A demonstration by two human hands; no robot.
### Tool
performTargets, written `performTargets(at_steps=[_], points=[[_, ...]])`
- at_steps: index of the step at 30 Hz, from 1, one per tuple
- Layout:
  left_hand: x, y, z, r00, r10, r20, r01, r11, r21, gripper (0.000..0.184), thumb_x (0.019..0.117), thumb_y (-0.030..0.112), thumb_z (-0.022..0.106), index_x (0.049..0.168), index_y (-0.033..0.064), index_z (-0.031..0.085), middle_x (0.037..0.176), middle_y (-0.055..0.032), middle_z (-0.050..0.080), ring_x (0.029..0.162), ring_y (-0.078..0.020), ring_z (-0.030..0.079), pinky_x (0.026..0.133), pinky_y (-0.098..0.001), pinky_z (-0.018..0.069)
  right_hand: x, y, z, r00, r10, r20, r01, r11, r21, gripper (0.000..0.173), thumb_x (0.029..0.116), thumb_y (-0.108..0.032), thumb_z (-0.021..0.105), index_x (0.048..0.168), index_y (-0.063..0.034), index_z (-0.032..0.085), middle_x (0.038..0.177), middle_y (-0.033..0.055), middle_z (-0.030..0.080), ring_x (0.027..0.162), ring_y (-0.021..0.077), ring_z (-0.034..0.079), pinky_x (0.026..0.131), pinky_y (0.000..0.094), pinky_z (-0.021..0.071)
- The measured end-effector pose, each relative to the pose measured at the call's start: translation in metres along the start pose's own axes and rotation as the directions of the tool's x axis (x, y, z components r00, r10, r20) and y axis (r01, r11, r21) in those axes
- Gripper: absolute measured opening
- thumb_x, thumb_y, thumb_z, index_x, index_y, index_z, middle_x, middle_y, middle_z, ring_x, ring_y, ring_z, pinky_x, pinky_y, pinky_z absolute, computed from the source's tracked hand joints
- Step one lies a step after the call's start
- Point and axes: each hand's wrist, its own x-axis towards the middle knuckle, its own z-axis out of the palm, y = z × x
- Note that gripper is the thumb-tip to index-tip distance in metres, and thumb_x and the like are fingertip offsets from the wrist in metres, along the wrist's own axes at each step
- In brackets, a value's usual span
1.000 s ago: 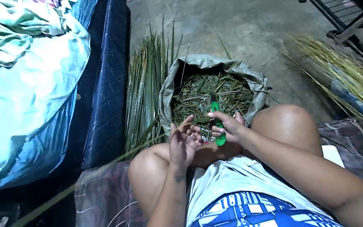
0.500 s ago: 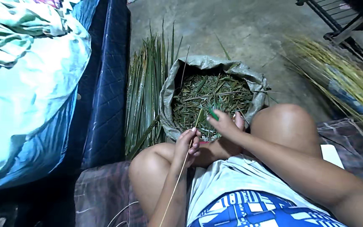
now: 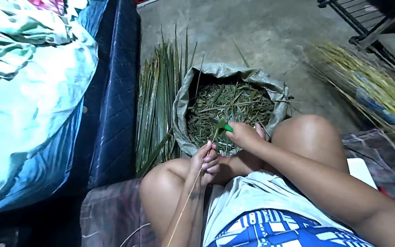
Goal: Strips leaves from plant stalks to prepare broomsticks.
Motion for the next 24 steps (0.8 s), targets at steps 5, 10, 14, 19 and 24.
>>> performTargets(at_steps=[5, 10, 14, 19, 24], points=[[-0.003, -0.001, 0.002, 0.999, -0.025, -0.025, 0.028, 0.989, 0.148, 0.04, 0.1135, 0.026, 0.024, 0.095, 0.0108, 0.057, 0.048, 0.0103, 0.042, 0.034, 0.002, 0.042, 0.034, -0.0121, 0.0384, 0.005, 0.006, -0.004, 1.0, 0.019, -0.01, -0.019, 1.0, -0.02, 0.028, 0.1082, -0.025, 0.05, 0.114, -0.0024, 0.065, 0.104, 0.0219, 0.068, 0.103, 0.0396, 0.066, 0.086, 0.0602, 0.0492], [-0.001, -0.005, 0.009, 0.977, 0.184, -0.112, -0.061, 0.736, 0.674, 0.038, 0.1127, 0.017, 0.032, 0.105, -0.0018, 0.064, 0.053, 0.0058, 0.047, 0.039, -0.0005, 0.041, 0.038, -0.0154, 0.0375, 0.008, 0.01, -0.008, 0.997, 0.022, -0.068, -0.027, 0.996, -0.086, 0.028, 0.1067, -0.024, 0.053, 0.116, -0.002, 0.067, 0.108, 0.0224, 0.07, 0.107, 0.0413, 0.067, 0.088, 0.0613, 0.0505], [0.001, -0.015, 0.005, 0.888, 0.452, -0.081, -0.034, 0.24, 0.97, 0.021, 0.1047, 0.017, 0.058, 0.107, 0.002, 0.073, 0.073, 0.0028, 0.063, 0.054, -0.0008, 0.052, 0.053, -0.0186, 0.0444, 0.004, 0.011, -0.007, 0.997, 0.031, -0.07, -0.042, 0.987, -0.152, 0.029, 0.1066, -0.026, 0.054, 0.117, -0.0021, 0.067, 0.109, 0.0226, 0.071, 0.108, 0.0421, 0.068, 0.088, 0.062, 0.0512], [0.002, -0.017, 0.008, 0.872, 0.486, -0.057, -0.055, 0.213, 0.975, 0.022, 0.1056, 0.015, 0.057, 0.11, -0.0002, 0.072, 0.068, 0.0024, 0.062, 0.051, -0.0007, 0.053, 0.05, -0.0178, 0.0459, -0.006, 0.004, -0.007, 0.999, 0.038, 0.012, -0.036, 0.992, -0.117, 0.032, 0.1067, -0.028, 0.053, 0.12, -0.0024, 0.065, 0.111, 0.0225, 0.069, 0.11, 0.0407, 0.066, 0.091, 0.0621, 0.0491], [0.0, -0.013, 0.007, 0.855, 0.513, -0.077, -0.097, 0.304, 0.948, 0.026, 0.1081, 0.012, 0.048, 0.097, -0.002, 0.067, 0.058, 0.0041, 0.055, 0.045, -0.0016, 0.048, 0.044, -0.0183, 0.0419, -0.027, 0.002, 0.017, 0.967, -0.116, 0.226, 0.119, 0.993, 0.001, 0.03, 0.1075, -0.026, 0.049, 0.113, -0.0009, 0.064, 0.102, 0.0203, 0.065, 0.098, 0.0359, 0.064, 0.084, 0.0568, 0.049]])
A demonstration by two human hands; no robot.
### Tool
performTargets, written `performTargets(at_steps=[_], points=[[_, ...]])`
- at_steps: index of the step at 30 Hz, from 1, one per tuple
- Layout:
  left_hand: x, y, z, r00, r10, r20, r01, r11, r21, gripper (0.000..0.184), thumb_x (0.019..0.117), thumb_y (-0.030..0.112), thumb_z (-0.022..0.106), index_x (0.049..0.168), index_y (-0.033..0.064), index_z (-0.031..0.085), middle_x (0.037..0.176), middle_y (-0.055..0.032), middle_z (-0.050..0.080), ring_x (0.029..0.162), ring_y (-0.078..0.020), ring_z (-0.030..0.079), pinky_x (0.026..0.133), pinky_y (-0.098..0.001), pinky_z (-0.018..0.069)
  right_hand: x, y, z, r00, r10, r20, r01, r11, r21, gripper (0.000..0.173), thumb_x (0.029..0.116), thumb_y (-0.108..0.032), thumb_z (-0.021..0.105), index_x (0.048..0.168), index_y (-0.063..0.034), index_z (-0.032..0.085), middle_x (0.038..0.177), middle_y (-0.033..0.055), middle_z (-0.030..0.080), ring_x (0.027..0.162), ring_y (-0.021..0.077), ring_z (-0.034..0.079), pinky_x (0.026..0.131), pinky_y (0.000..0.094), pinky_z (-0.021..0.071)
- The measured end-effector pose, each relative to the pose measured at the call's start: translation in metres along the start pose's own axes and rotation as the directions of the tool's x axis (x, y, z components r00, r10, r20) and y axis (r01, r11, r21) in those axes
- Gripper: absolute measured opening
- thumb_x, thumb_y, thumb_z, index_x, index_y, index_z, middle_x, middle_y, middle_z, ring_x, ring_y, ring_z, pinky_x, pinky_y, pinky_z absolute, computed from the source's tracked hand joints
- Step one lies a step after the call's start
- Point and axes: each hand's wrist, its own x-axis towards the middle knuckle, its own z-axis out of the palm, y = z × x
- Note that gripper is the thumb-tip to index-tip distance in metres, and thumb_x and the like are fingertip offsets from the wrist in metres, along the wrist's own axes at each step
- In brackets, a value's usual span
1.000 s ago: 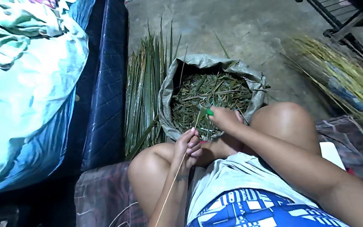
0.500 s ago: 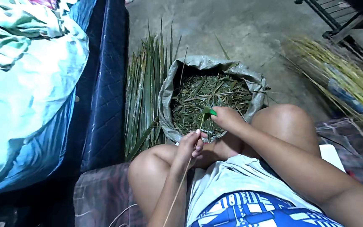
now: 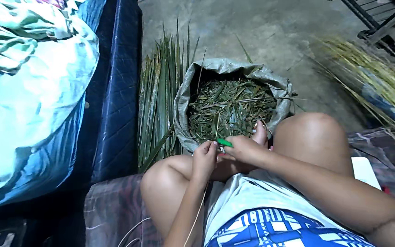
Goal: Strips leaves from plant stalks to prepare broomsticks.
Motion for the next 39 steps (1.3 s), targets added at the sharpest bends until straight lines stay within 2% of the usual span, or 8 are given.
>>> performTargets(at_steps=[4, 7, 13, 18, 24, 29, 34, 39], points=[[-0.001, -0.001, -0.002, 0.997, 0.069, -0.03, -0.064, 0.986, 0.152, 0.024, 0.1056, 0.015, 0.056, 0.11, 0.0001, 0.074, 0.066, 0.0029, 0.059, 0.05, 0.0006, 0.049, 0.049, -0.0179, 0.0434, 0.005, -0.002, -0.019, 0.982, 0.1, -0.161, -0.127, 0.978, -0.167, 0.032, 0.1071, -0.026, 0.053, 0.124, -0.0015, 0.066, 0.115, 0.0253, 0.07, 0.112, 0.0449, 0.066, 0.092, 0.0654, 0.0483], [0.001, 0.005, 0.001, 0.998, 0.069, -0.012, -0.065, 0.974, 0.216, 0.024, 0.1055, 0.019, 0.057, 0.112, 0.0029, 0.074, 0.067, 0.0036, 0.06, 0.05, 0.0003, 0.049, 0.05, -0.0187, 0.0434, 0.024, 0.013, -0.032, 0.925, 0.157, -0.347, -0.217, 0.966, -0.142, 0.026, 0.104, -0.026, 0.06, 0.114, -0.0032, 0.068, 0.106, 0.0234, 0.072, 0.103, 0.0452, 0.069, 0.082, 0.0656, 0.0517], [0.0, 0.001, -0.001, 0.999, 0.044, -0.018, -0.038, 0.972, 0.23, 0.022, 0.1049, 0.016, 0.057, 0.101, 0.0019, 0.074, 0.066, 0.0026, 0.059, 0.052, -0.0004, 0.05, 0.052, -0.0193, 0.044, -0.001, -0.007, -0.004, 0.992, 0.067, -0.108, -0.084, 0.983, -0.161, 0.033, 0.1073, -0.026, 0.051, 0.122, 0.0008, 0.063, 0.117, 0.0255, 0.068, 0.113, 0.0437, 0.066, 0.092, 0.0633, 0.049], [-0.001, 0.001, -0.003, 0.999, 0.029, 0.016, -0.032, 0.984, 0.177, 0.024, 0.1059, 0.018, 0.057, 0.111, 0.0032, 0.074, 0.068, 0.0037, 0.06, 0.051, 0.0002, 0.047, 0.05, -0.0189, 0.0415, 0.029, 0.012, -0.029, 0.941, 0.165, -0.297, -0.209, 0.97, -0.126, 0.024, 0.1042, -0.02, 0.057, 0.116, -0.0016, 0.068, 0.11, 0.0251, 0.071, 0.107, 0.0458, 0.068, 0.087, 0.0658, 0.0511], [0.002, 0.002, -0.011, 0.999, -0.032, -0.001, 0.032, 0.999, -0.028, 0.023, 0.1064, 0.011, 0.052, 0.1, -0.0005, 0.071, 0.058, 0.0052, 0.051, 0.045, -0.0015, 0.044, 0.045, -0.0183, 0.0394, 0.003, -0.009, -0.001, 0.993, 0.037, -0.114, -0.052, 0.99, -0.129, 0.032, 0.1064, -0.025, 0.052, 0.12, 0.0016, 0.064, 0.114, 0.0258, 0.068, 0.111, 0.0435, 0.066, 0.091, 0.0626, 0.0495], [0.001, 0.003, -0.008, 0.999, -0.045, 0.026, 0.046, 0.996, -0.07, 0.024, 0.107, 0.012, 0.052, 0.108, -0.0005, 0.073, 0.059, 0.0054, 0.05, 0.044, -0.0017, 0.041, 0.043, -0.0186, 0.0365, 0.029, 0.009, -0.034, 0.935, 0.189, -0.301, -0.23, 0.967, -0.108, 0.03, 0.1048, -0.026, 0.058, 0.119, -0.0016, 0.068, 0.113, 0.0244, 0.071, 0.109, 0.0448, 0.068, 0.089, 0.0651, 0.051], [0.001, 0.004, -0.008, 0.997, -0.065, 0.028, 0.068, 0.991, -0.119, 0.023, 0.1063, 0.01, 0.052, 0.103, -0.0017, 0.072, 0.056, 0.0056, 0.048, 0.042, -0.001, 0.04, 0.041, -0.0174, 0.0348, 0.002, -0.009, -0.005, 0.988, 0.073, -0.134, -0.094, 0.983, -0.158, 0.033, 0.1067, -0.025, 0.052, 0.125, 0.0012, 0.063, 0.12, 0.0268, 0.068, 0.114, 0.0456, 0.065, 0.093, 0.0643, 0.0494], [-0.007, 0.004, -0.007, 0.994, -0.089, 0.063, 0.097, 0.988, -0.123, 0.024, 0.1065, 0.01, 0.052, 0.105, -0.0012, 0.073, 0.055, 0.0053, 0.048, 0.04, -0.0016, 0.039, 0.039, -0.0178, 0.0347, 0.035, 0.028, -0.046, 0.881, 0.258, -0.397, -0.292, 0.956, -0.027, 0.031, 0.1056, -0.027, 0.058, 0.114, 0.0006, 0.068, 0.109, 0.0261, 0.07, 0.104, 0.0463, 0.068, 0.084, 0.066, 0.0525]])
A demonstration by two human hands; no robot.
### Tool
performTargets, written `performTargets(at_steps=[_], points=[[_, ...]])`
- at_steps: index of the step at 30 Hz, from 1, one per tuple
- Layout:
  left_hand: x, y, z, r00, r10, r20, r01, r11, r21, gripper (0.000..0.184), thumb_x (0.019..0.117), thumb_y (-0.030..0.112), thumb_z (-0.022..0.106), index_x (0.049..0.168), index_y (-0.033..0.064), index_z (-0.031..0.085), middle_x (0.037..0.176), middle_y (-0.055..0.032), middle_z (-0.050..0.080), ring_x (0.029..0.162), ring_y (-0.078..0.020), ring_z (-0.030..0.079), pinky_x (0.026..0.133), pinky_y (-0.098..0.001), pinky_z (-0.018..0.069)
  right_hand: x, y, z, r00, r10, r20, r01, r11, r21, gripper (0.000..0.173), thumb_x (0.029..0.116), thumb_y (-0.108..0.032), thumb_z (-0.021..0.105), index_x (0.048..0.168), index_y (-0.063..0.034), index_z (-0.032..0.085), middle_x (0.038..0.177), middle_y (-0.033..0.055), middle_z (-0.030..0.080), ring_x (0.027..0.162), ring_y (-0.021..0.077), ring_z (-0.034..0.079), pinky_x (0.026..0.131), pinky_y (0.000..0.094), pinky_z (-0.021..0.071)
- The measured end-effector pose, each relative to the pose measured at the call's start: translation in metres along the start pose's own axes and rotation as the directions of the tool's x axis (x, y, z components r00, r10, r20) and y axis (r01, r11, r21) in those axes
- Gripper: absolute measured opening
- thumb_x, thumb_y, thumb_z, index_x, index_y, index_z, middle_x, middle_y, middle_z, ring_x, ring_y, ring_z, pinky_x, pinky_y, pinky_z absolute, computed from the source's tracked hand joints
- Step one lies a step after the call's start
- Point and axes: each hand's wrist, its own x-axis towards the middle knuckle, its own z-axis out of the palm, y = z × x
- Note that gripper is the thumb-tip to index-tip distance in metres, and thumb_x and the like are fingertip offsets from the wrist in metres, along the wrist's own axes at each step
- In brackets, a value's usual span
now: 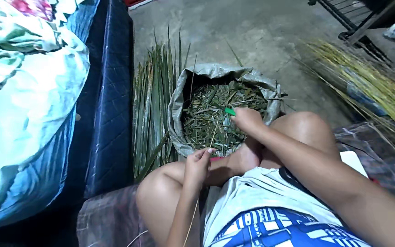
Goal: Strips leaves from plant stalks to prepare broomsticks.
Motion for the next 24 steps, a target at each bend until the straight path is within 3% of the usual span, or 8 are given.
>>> performTargets(at_steps=[7, 11, 13, 15, 17, 19, 21, 24], points=[[0.007, 0.0, -0.002, 1.0, 0.005, -0.017, -0.004, 0.999, 0.047, 0.022, 0.1058, 0.01, 0.054, 0.104, -0.0011, 0.073, 0.055, 0.0055, 0.048, 0.042, -0.0018, 0.04, 0.041, -0.0182, 0.0351, -0.053, -0.021, 0.022, 0.927, -0.25, 0.28, 0.259, 0.966, 0.004, 0.032, 0.106, -0.024, 0.053, 0.121, 0.0022, 0.064, 0.118, 0.0261, 0.068, 0.113, 0.0437, 0.065, 0.093, 0.0627, 0.0492], [0.001, -0.002, 0.001, 0.998, 0.062, -0.011, -0.061, 0.994, 0.094, 0.022, 0.1048, 0.01, 0.055, 0.107, 0.0003, 0.075, 0.056, 0.006, 0.05, 0.042, -0.0011, 0.04, 0.041, -0.0182, 0.0363, -0.002, 0.004, 0.003, 0.993, -0.004, 0.116, 0.002, 1.0, 0.016, 0.035, 0.1075, -0.027, 0.051, 0.12, 0.0017, 0.067, 0.12, 0.0256, 0.069, 0.117, 0.044, 0.065, 0.094, 0.0647, 0.0492], [-0.001, -0.001, 0.0, 0.997, 0.08, -0.022, -0.076, 0.989, 0.13, 0.021, 0.1044, 0.011, 0.057, 0.107, 0.0006, 0.075, 0.057, 0.0051, 0.052, 0.042, -0.0011, 0.041, 0.041, -0.018, 0.0367, 0.0, 0.003, -0.008, 1.0, -0.005, 0.031, 0.003, 0.996, 0.089, 0.033, 0.105, -0.028, 0.057, 0.119, -0.0009, 0.068, 0.115, 0.0245, 0.07, 0.111, 0.0432, 0.067, 0.09, 0.0643, 0.0508], [0.002, -0.006, 0.0, 0.995, 0.092, -0.031, -0.086, 0.981, 0.173, 0.021, 0.1041, 0.012, 0.058, 0.107, 0.0011, 0.076, 0.058, 0.0047, 0.054, 0.043, -0.0009, 0.042, 0.042, -0.0184, 0.0369, -0.025, -0.007, -0.011, 0.985, -0.161, 0.059, 0.15, 0.974, 0.169, 0.035, 0.102, -0.024, 0.059, 0.133, -0.0069, 0.063, 0.119, 0.0257, 0.069, 0.113, 0.0454, 0.066, 0.094, 0.0665, 0.0492], [0.004, -0.01, 0.001, 0.994, 0.101, -0.041, -0.092, 0.977, 0.194, 0.02, 0.1024, 0.01, 0.058, 0.105, -0.0003, 0.075, 0.058, 0.0047, 0.055, 0.044, -0.0006, 0.045, 0.043, -0.0185, 0.0393, -0.05, -0.009, 0.004, 0.907, -0.4, 0.131, 0.37, 0.906, 0.205, 0.049, 0.0998, -0.017, 0.063, 0.148, -0.013, 0.053, 0.12, 0.0258, 0.069, 0.112, 0.047, 0.066, 0.094, 0.0685, 0.0488], [0.003, -0.01, 0.003, 0.996, 0.073, -0.043, -0.065, 0.983, 0.171, 0.017, 0.0934, 0.0, 0.053, 0.094, -0.0015, 0.069, 0.055, 0.0061, 0.054, 0.043, -0.0002, 0.047, 0.043, -0.0182, 0.0418, -0.055, -0.004, 0.021, 0.778, -0.61, 0.149, 0.576, 0.788, 0.219, 0.044, 0.0995, -0.01, 0.063, 0.143, -0.01, 0.058, 0.123, 0.0207, 0.07, 0.113, 0.0419, 0.067, 0.093, 0.066, 0.0503], [0.0, -0.01, 0.0, 0.997, 0.056, 0.054, -0.06, 0.996, 0.072, 0.026, 0.0949, -0.003, 0.044, 0.101, -0.0019, 0.069, 0.053, 0.0086, 0.053, 0.04, 0.0013, 0.046, 0.04, -0.0157, 0.0409, -0.052, 0.002, 0.022, 0.707, -0.697, 0.122, 0.674, 0.716, 0.185, 0.032, 0.0986, -0.006, 0.063, 0.13, -0.0038, 0.066, 0.124, 0.0193, 0.07, 0.113, 0.0391, 0.067, 0.091, 0.0631, 0.051], [0.005, -0.011, -0.012, 0.962, 0.046, 0.27, -0.003, 0.988, -0.157, 0.048, 0.1109, 0.021, 0.022, 0.119, 0.0051, 0.067, 0.052, 0.0115, 0.053, 0.039, 0.0033, 0.045, 0.039, -0.0143, 0.0419, -0.054, 0.009, -0.013, 0.795, -0.606, 0.023, 0.6, 0.792, 0.118, 0.029, 0.0971, -0.004, 0.064, 0.126, -0.0024, 0.066, 0.125, 0.0186, 0.069, 0.113, 0.0389, 0.067, 0.09, 0.063, 0.0518]])
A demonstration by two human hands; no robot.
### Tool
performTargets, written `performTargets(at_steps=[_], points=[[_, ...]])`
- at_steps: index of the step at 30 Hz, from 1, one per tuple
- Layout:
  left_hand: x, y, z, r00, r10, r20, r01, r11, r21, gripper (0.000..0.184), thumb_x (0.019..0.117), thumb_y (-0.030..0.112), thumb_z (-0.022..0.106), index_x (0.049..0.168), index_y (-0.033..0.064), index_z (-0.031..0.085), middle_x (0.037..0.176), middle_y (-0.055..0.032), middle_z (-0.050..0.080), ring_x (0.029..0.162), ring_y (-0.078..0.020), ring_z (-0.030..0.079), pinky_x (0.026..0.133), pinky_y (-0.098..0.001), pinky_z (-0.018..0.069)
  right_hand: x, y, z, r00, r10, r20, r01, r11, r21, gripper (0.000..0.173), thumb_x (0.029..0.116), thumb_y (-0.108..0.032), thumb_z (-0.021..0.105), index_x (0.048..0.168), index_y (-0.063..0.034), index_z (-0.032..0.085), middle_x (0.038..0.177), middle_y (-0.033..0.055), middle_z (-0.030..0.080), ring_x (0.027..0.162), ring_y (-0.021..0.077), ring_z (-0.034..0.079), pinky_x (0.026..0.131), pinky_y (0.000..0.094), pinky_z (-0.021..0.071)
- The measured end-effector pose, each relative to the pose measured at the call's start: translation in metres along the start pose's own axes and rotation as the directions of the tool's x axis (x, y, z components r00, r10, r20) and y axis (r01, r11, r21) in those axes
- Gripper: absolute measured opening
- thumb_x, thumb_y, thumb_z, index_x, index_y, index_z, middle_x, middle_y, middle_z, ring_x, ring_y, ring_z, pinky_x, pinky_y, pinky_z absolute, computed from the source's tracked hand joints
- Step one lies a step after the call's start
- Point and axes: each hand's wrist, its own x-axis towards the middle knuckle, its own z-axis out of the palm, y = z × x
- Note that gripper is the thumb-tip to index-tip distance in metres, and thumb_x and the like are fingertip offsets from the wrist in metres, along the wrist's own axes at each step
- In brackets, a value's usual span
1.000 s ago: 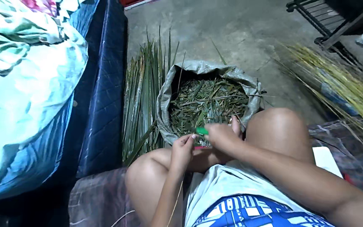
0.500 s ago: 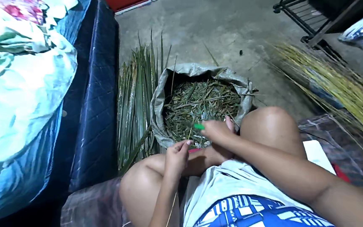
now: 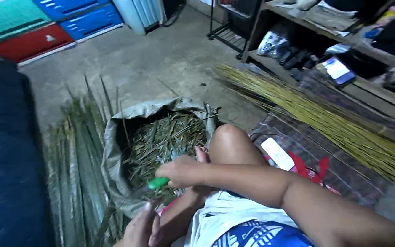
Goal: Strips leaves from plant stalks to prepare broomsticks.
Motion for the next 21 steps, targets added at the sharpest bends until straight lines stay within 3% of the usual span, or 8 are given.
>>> performTargets(at_steps=[2, 4, 6, 9, 12, 15, 19, 21], points=[[0.001, 0.004, -0.005, 0.999, -0.044, 0.027, 0.047, 0.991, -0.123, 0.056, 0.1126, 0.035, 0.015, 0.125, 0.0123, 0.064, 0.054, 0.0114, 0.055, 0.041, 0.0022, 0.048, 0.042, -0.0157, 0.0444, -0.01, 0.002, -0.034, 0.962, 0.218, -0.164, -0.21, 0.976, 0.064, 0.036, 0.0973, -0.003, 0.061, 0.133, -0.0051, 0.065, 0.133, 0.0176, 0.067, 0.119, 0.0381, 0.066, 0.095, 0.0634, 0.0512], [0.006, 0.001, -0.009, 0.998, -0.064, 0.0, 0.062, 0.968, -0.243, 0.057, 0.1121, 0.041, 0.013, 0.122, 0.0196, 0.065, 0.054, 0.0125, 0.057, 0.041, 0.0028, 0.049, 0.042, -0.0152, 0.0438, -0.025, 0.018, -0.068, 0.849, 0.417, -0.325, -0.384, 0.909, 0.164, 0.034, 0.1005, -0.008, 0.059, 0.134, -0.0097, 0.066, 0.133, 0.0155, 0.068, 0.118, 0.0366, 0.067, 0.095, 0.0625, 0.0516], [0.012, -0.008, -0.015, 0.996, -0.082, -0.031, 0.068, 0.949, -0.309, 0.057, 0.1121, 0.041, 0.014, 0.119, 0.0207, 0.067, 0.055, 0.0118, 0.058, 0.042, 0.0019, 0.051, 0.043, -0.0153, 0.045, -0.046, 0.052, -0.091, 0.697, 0.533, -0.48, -0.487, 0.843, 0.228, 0.031, 0.1006, -0.012, 0.062, 0.131, -0.0102, 0.067, 0.125, 0.0173, 0.07, 0.112, 0.0383, 0.068, 0.091, 0.0645, 0.0532], [0.015, -0.013, -0.011, 0.994, -0.07, -0.086, 0.051, 0.977, -0.206, 0.049, 0.1124, 0.029, 0.017, 0.123, 0.0138, 0.062, 0.059, 0.0108, 0.058, 0.043, 0.0013, 0.05, 0.043, -0.0152, 0.0455, -0.099, 0.113, -0.113, 0.431, 0.685, -0.588, -0.657, 0.685, 0.316, 0.029, 0.1059, -0.021, 0.057, 0.128, -0.0042, 0.065, 0.116, 0.0231, 0.07, 0.108, 0.0413, 0.068, 0.091, 0.0643, 0.0522], [0.013, -0.014, 0.0, 0.998, -0.036, -0.057, 0.033, 0.998, -0.054, 0.039, 0.1106, 0.019, 0.029, 0.128, 0.0057, 0.061, 0.066, 0.0088, 0.062, 0.049, -0.0005, 0.055, 0.047, -0.0162, 0.049, -0.183, 0.175, -0.109, 0.157, 0.786, -0.598, -0.757, 0.484, 0.438, 0.037, 0.1087, -0.026, 0.052, 0.131, 0.0012, 0.062, 0.117, 0.03, 0.068, 0.109, 0.0476, 0.066, 0.093, 0.0671, 0.0503], [0.012, -0.017, 0.007, 0.998, -0.059, 0.004, 0.057, 0.983, 0.174, 0.036, 0.109, 0.016, 0.035, 0.134, 0.0018, 0.057, 0.076, 0.0078, 0.065, 0.058, -0.001, 0.059, 0.053, -0.0182, 0.0515, -0.288, 0.218, -0.087, -0.091, 0.815, -0.573, -0.791, 0.29, 0.538, 0.037, 0.108, -0.025, 0.052, 0.126, 0.0051, 0.063, 0.112, 0.0339, 0.066, 0.106, 0.0522, 0.065, 0.09, 0.0718, 0.0477], [0.014, -0.018, 0.015, 0.987, -0.151, 0.048, 0.117, 0.9, 0.419, 0.037, 0.1085, 0.016, 0.041, 0.138, -0.0006, 0.056, 0.085, 0.0011, 0.065, 0.065, -0.0036, 0.061, 0.06, -0.0224, 0.0535, -0.428, 0.234, -0.048, -0.427, 0.767, -0.479, -0.744, 0.003, 0.668, 0.04, 0.1071, -0.028, 0.053, 0.131, 0.0033, 0.062, 0.124, 0.0349, 0.064, 0.117, 0.0512, 0.062, 0.097, 0.0705, 0.0453], [0.015, -0.017, 0.02, 0.98, -0.19, 0.062, 0.132, 0.848, 0.513, 0.038, 0.1086, 0.018, 0.043, 0.139, -0.0007, 0.055, 0.093, -0.0045, 0.066, 0.071, -0.006, 0.063, 0.066, -0.0259, 0.0553, -0.482, 0.224, -0.022, -0.57, 0.711, -0.411, -0.696, -0.154, 0.701, 0.044, 0.1069, -0.026, 0.051, 0.139, 0.0022, 0.057, 0.133, 0.0335, 0.061, 0.126, 0.0494, 0.059, 0.103, 0.0671, 0.0451]])
